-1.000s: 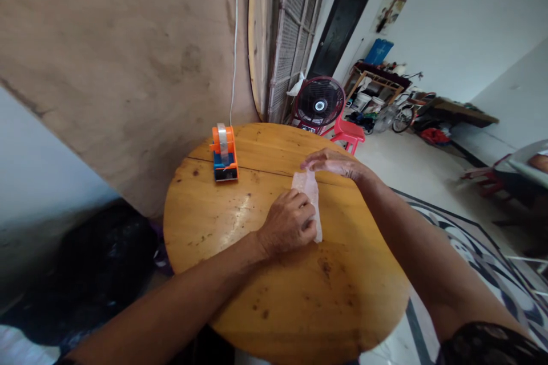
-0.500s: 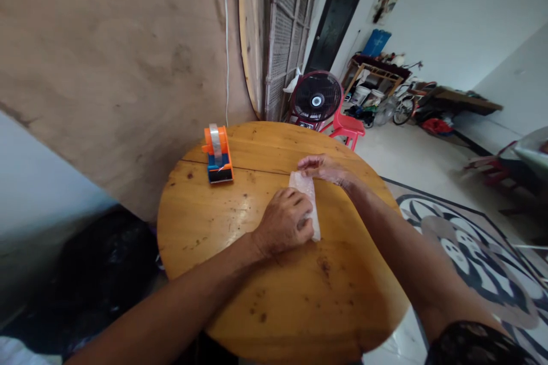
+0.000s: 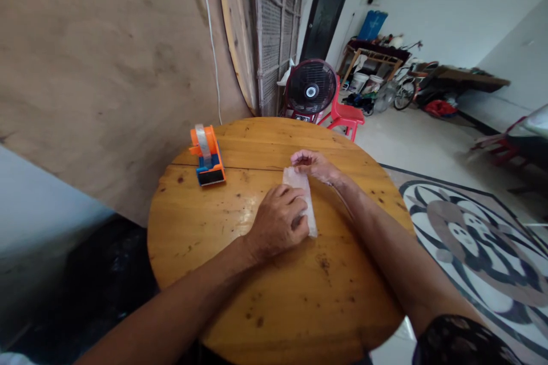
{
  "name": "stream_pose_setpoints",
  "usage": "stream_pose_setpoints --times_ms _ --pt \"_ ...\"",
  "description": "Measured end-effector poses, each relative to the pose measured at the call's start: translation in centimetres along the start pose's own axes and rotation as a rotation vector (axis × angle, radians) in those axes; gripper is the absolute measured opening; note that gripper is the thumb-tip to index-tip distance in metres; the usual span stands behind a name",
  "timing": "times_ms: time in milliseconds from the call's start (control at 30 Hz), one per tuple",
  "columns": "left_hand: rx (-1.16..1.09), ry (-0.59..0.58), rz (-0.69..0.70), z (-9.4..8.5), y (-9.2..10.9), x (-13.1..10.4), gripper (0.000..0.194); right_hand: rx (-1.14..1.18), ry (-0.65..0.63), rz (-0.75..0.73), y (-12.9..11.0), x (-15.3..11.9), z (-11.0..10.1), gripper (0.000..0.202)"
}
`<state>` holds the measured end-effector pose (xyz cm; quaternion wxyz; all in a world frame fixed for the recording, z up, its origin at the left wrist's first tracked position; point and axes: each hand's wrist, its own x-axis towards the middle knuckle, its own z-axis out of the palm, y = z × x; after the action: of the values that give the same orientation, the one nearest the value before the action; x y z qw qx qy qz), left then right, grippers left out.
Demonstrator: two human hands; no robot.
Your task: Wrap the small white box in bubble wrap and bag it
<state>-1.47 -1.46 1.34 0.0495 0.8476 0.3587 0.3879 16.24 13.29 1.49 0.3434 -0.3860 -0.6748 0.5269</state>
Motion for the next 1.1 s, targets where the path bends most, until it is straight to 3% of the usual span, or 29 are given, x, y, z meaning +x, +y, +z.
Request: stream_pose_setpoints --times_ms 400,667,900,1100 --pt "0.036 -0.129 -0.108 0.0 0.4 0.0 0.012 0.044 -0.028 -0.072 1.7 1.3 0.5 0.027" --pt "0.028 -0.115 -0.141 0.0 0.5 -0.1 0.015 -0.02 -0.006 -0.162 -2.3 0.3 0.7 0.023" --pt "0.049 -0.067 -0.136 -0.2 0.4 -0.1 0.013 -0.065 -0.005 -0.307 -6.3 -3.0 2.7 0.02" --pt "0.113 0.033 -0.182 -0.4 0.6 -0.7 0.013 -0.098 0.031 -0.373 -7.5 -5.8 4.3 0.016"
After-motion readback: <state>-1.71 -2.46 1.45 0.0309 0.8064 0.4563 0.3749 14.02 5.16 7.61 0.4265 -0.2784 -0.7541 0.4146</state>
